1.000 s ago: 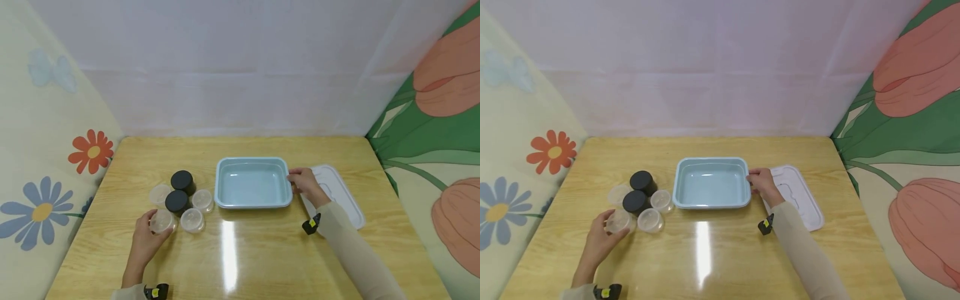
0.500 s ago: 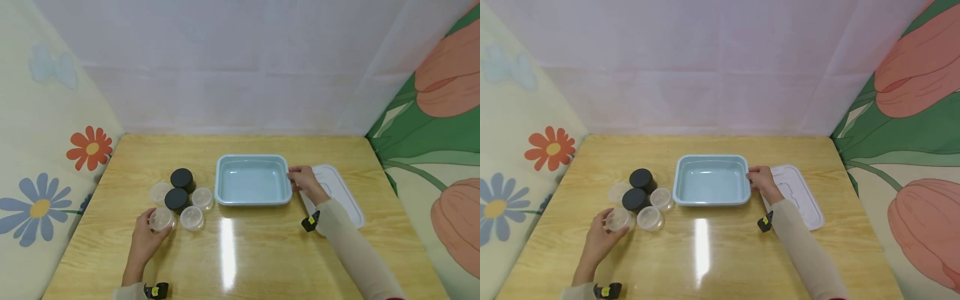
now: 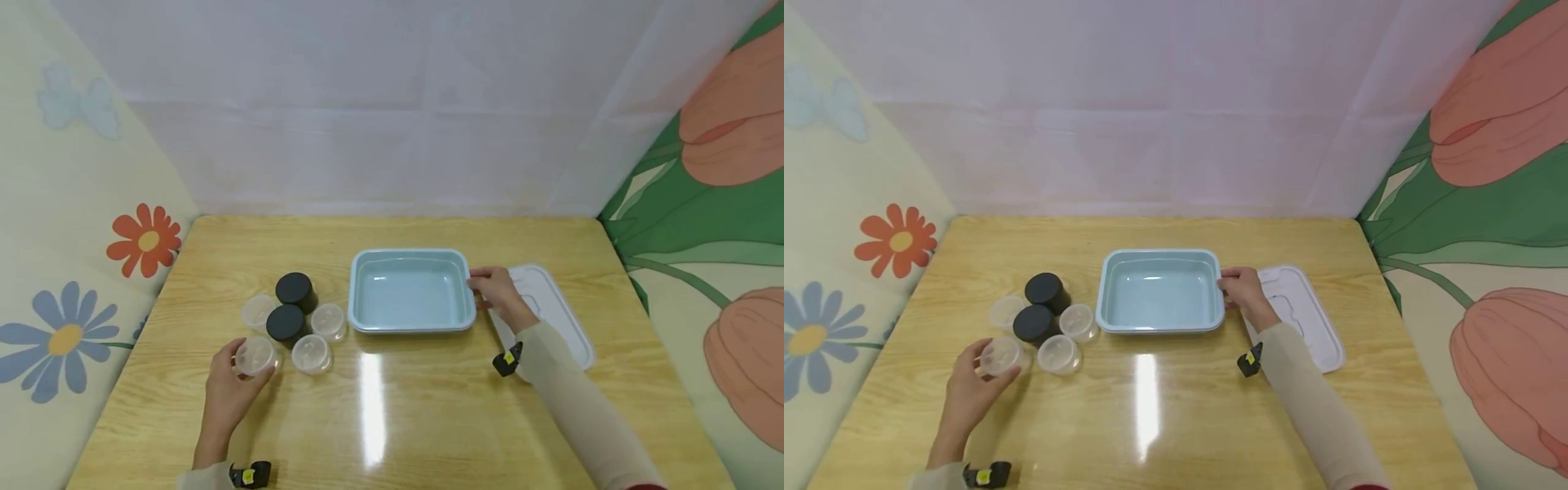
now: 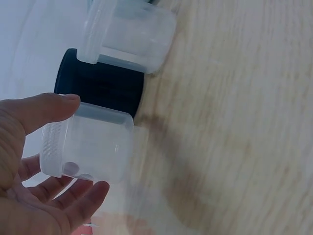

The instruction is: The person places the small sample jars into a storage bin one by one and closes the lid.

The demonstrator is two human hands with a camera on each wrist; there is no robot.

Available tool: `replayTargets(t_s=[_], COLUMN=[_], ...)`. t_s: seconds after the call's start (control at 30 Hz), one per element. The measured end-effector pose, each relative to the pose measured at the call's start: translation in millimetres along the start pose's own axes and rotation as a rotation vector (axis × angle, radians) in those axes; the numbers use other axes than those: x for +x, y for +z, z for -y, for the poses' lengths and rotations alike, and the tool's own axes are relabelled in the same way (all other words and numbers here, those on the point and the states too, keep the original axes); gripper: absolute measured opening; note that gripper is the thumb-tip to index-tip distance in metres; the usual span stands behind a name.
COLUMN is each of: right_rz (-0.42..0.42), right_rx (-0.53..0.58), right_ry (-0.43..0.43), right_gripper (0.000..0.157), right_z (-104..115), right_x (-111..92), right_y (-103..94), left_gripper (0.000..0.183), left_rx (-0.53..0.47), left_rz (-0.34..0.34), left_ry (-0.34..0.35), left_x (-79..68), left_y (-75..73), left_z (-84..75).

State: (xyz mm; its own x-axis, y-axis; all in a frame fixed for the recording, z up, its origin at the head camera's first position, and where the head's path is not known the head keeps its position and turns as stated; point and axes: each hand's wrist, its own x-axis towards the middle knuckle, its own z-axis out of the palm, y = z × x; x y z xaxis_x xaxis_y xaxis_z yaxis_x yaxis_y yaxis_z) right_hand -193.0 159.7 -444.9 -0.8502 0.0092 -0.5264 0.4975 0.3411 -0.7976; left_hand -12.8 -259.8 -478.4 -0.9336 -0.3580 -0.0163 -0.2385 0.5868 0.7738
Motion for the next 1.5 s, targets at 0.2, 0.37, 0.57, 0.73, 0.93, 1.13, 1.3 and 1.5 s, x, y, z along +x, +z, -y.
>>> replayTargets(t_s=[0.2, 0.37, 0.57, 0.73, 0.93, 1.13, 1.3, 1.5], right_rz=[0.008, 0.013, 0.031, 0.031, 0.027, 0.023, 0.024, 0.02], right_rx=[-0.006, -0.004, -0.008, -0.014, -0.016, -0.018, -0.002, 0.006], right_ry=[0.006, 0.016, 0.024, 0.015, 0.03, 0.033, 0.033, 0.018], right_gripper=[0.04, 0.04, 0.04, 0.04, 0.041, 0.041, 0.041, 0.041], right_z=[1, 0, 2, 4, 3, 4, 2, -2], right_x=[0, 0, 1, 1, 1, 2, 4, 5], right_y=[-2.7, -4.5, -4.3, -4.9, -6.5, -6.1, -4.3, -2.1], left_gripper=[0.071, 0.072, 0.073, 0.073, 0.073, 0.071, 0.07, 0.069], left_rx=[0.005, 0.01, 0.032, 0.048, 0.065, 0.069, 0.054, 0.013], left_rz=[-0.012, -0.017, -0.019, -0.043, -0.081, -0.109, -0.102, -0.07], left_ry=[0.015, 0.029, 0.06, 0.086, 0.119, 0.127, 0.136, 0.144], left_x=[-1.7, -1.7, -1.9, -0.7, 0.4, 1.6, 1.4, 1.1], left_y=[-9.0, -14.5, -19.6, -22.4, -22.5, -22.6, -22.5, -17.7], left_z=[-12.5, -21.0, -31.7, -38.9, -45.4, -54.3, -61.0, -70.2])
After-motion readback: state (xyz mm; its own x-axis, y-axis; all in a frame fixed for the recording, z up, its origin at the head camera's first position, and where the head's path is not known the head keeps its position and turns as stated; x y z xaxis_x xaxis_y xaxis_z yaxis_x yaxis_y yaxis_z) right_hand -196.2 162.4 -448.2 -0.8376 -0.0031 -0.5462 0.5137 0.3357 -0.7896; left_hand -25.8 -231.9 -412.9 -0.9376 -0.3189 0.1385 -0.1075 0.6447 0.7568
